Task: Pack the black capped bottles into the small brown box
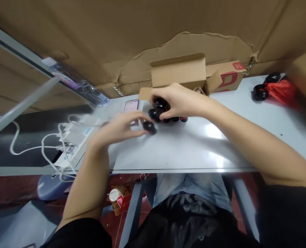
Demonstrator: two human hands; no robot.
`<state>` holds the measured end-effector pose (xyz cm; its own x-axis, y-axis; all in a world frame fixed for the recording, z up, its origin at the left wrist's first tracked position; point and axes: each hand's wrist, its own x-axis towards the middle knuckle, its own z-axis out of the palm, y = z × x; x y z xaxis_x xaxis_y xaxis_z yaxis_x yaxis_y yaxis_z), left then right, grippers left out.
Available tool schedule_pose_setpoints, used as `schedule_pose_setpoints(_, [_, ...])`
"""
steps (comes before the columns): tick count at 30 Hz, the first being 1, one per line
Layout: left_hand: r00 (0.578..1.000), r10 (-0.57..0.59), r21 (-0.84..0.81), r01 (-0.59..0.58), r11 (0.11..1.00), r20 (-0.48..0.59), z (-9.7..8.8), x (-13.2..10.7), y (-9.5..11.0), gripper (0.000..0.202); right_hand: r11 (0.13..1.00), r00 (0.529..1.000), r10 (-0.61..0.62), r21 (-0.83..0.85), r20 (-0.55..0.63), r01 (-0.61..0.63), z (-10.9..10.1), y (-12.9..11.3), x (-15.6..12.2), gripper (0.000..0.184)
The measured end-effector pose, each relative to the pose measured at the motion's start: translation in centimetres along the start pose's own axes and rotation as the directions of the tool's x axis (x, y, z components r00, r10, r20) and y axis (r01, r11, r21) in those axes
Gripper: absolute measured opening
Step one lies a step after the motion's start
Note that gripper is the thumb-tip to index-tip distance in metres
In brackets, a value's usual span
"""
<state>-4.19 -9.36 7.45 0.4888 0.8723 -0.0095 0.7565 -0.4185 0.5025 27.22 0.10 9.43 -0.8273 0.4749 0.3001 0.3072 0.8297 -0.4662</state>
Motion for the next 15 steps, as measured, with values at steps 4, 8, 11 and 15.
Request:
schedule_pose_setpoints(4, [0.998, 0.029, 0.005, -0.029, 1.000, -0.063, 0.5, 0.0, -0.8, 0.035, 0.976, 0.993, -0.063, -0.200, 0.103, 0.082, 2.3, -1.5, -0.2, 0.031])
schedule_pose_setpoints(8, [0.994, 0.034, -0.001, -0.034, 0.999, -0.107, 0.3, 0.1, -1.2, 0.031, 0.914, 0.978, -0.116, -0.367, 0.173, 0.174, 4.6, -2.2, -0.5, 0.040])
schedule_pose_setpoints(11, [0.990, 0.034, -0.033, -0.039, 0.999, -0.140, 0.5, 0.4, -1.5, 0.032, 0.848, 0.967, -0.175, -0.471, 0.184, 0.243, 6.1, -2.1, -0.6, 0.041])
schedule_pose_setpoints(15, [0.987, 0.044, -0.068, -0.055, 0.996, -0.157, 0.9, 0.3, -1.9, 0.029, 0.797, 0.959, -0.204, -0.535, 0.199, 0.280, 6.4, -1.8, -0.5, 0.036])
